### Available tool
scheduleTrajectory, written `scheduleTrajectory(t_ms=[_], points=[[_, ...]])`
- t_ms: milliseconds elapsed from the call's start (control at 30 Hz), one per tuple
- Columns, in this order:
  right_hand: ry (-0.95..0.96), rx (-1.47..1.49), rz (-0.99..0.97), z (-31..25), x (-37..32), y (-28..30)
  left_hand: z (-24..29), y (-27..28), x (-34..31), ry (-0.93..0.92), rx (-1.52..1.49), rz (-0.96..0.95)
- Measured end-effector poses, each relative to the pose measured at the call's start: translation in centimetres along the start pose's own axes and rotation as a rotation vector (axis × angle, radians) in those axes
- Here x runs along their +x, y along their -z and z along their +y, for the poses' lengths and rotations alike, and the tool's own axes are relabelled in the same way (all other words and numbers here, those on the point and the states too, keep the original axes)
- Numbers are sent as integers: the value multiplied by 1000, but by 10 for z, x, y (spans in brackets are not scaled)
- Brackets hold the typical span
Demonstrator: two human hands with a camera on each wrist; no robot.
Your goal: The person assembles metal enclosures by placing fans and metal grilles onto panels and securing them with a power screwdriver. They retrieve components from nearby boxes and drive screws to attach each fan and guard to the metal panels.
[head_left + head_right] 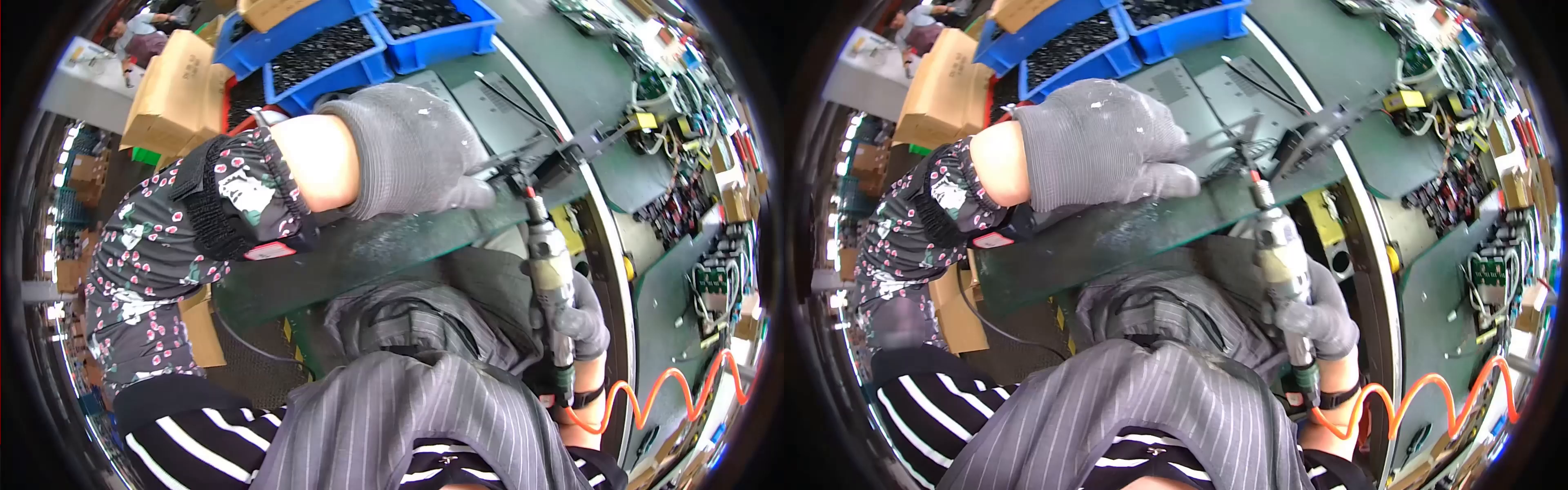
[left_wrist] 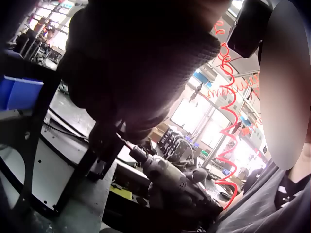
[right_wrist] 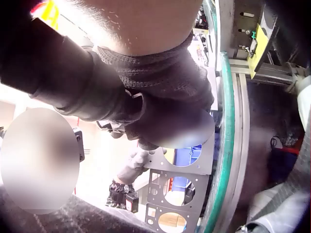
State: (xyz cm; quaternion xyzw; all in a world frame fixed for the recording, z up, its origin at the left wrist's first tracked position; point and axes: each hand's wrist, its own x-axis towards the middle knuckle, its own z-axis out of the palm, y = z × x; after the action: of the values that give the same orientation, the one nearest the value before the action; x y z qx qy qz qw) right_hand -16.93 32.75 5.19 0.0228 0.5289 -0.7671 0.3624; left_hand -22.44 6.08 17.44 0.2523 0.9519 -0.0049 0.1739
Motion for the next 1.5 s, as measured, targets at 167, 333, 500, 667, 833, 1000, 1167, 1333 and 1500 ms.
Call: scheduleTrajectory(t_ms=[167, 333, 500, 667, 833, 1000, 1167, 1333, 1500], points=[[45, -43, 53, -5, 8, -1, -63, 35, -53, 408, -402, 64], [6, -21, 41, -10, 19, -1, -150, -47, -103, 531, -598, -550], [-23, -43, 86, -5, 21, -6, -136, -73, -93, 856, -957, -791], [-37, -20, 73, -1, 24, -10, -138, -91, -70, 1103, -1258, -817], [-84, 20, 124, -5, 23, -17, -134, -93, -64, 1030, -1267, -615], [-105, 57, 132, -4, 24, -13, -137, -68, -59, 1030, -1284, -584], [-119, 42, 109, -4, 27, -8, -114, 10, -26, 579, -249, -256], [-142, 69, 57, -8, 29, -9, -111, 16, 54, 185, -51, -335], [-171, 72, 25, -7, 28, -1, -90, 22, 89, 279, -542, -280]])
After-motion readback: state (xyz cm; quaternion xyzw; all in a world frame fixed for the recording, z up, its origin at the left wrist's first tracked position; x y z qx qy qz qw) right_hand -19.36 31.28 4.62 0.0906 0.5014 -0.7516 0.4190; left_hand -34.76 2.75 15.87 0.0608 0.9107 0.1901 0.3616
